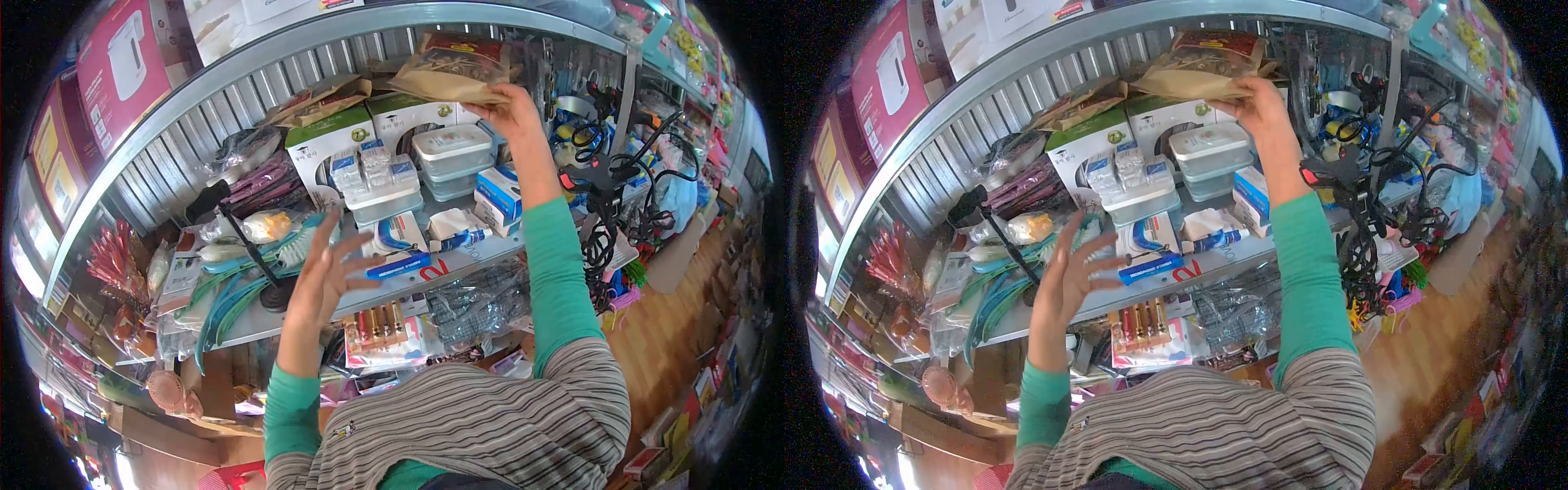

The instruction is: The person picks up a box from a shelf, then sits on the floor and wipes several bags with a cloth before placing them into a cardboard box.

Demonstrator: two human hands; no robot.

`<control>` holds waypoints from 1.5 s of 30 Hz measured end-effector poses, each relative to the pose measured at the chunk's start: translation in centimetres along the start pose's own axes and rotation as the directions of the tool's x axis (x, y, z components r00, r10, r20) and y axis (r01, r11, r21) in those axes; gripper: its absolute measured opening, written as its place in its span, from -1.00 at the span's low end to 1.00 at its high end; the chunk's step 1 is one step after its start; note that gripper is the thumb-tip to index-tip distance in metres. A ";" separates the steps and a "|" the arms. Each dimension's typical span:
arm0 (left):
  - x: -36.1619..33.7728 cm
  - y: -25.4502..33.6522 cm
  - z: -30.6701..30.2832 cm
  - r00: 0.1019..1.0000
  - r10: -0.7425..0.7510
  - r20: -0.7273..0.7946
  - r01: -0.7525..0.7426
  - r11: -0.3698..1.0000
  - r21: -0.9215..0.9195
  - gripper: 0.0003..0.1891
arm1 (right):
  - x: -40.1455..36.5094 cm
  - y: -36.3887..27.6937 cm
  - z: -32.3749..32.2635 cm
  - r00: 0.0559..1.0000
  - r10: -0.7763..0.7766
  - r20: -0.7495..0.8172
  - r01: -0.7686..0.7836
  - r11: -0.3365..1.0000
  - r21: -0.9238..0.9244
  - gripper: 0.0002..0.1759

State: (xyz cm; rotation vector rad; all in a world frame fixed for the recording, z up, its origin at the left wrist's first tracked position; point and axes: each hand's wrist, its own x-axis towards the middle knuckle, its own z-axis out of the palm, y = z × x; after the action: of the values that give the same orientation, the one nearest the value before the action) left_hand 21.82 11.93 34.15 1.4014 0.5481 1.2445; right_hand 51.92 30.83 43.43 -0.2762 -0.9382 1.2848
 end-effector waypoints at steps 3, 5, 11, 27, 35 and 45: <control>-3.3 -0.9 -0.3 0.997 -0.028 -0.069 0.023 0.997 -0.078 -0.20 | 3.2 -0.2 -0.4 1.000 0.016 0.007 -0.017 0.989 0.148 -0.67; -5.1 -1.3 -0.5 0.994 -0.026 -0.104 0.017 0.996 -0.092 -0.23 | 5.6 -0.1 -0.8 0.999 0.031 -0.034 -0.025 0.988 0.152 -0.67; -9.8 -2.2 -0.1 0.967 0.011 -0.255 -0.042 0.992 -0.116 -0.28 | 11.9 -0.5 -3.3 0.993 0.101 -0.060 -0.092 0.986 0.140 -0.66; -16.8 -7.6 0.4 0.820 -0.216 -0.531 0.056 0.952 -0.301 -0.35 | 17.0 0.9 -5.7 0.513 -0.663 -0.545 0.313 0.736 -0.601 -0.57; -15.5 -7.5 1.8 0.825 -0.298 -0.480 0.153 0.936 -0.317 -0.41 | 13.5 0.2 -4.8 0.631 -0.597 -0.495 -0.197 0.494 -0.847 -0.41; -16.1 -8.0 1.2 0.813 -0.286 -0.506 0.133 0.939 -0.318 -0.47 | 10.2 1.5 -4.3 0.714 -0.633 -0.299 0.379 0.709 -0.595 -0.54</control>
State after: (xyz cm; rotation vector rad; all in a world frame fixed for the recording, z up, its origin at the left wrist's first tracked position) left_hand 19.99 -0.45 21.15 0.7153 0.8654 1.4740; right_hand 53.90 41.83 44.28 -0.6531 -0.8062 0.3736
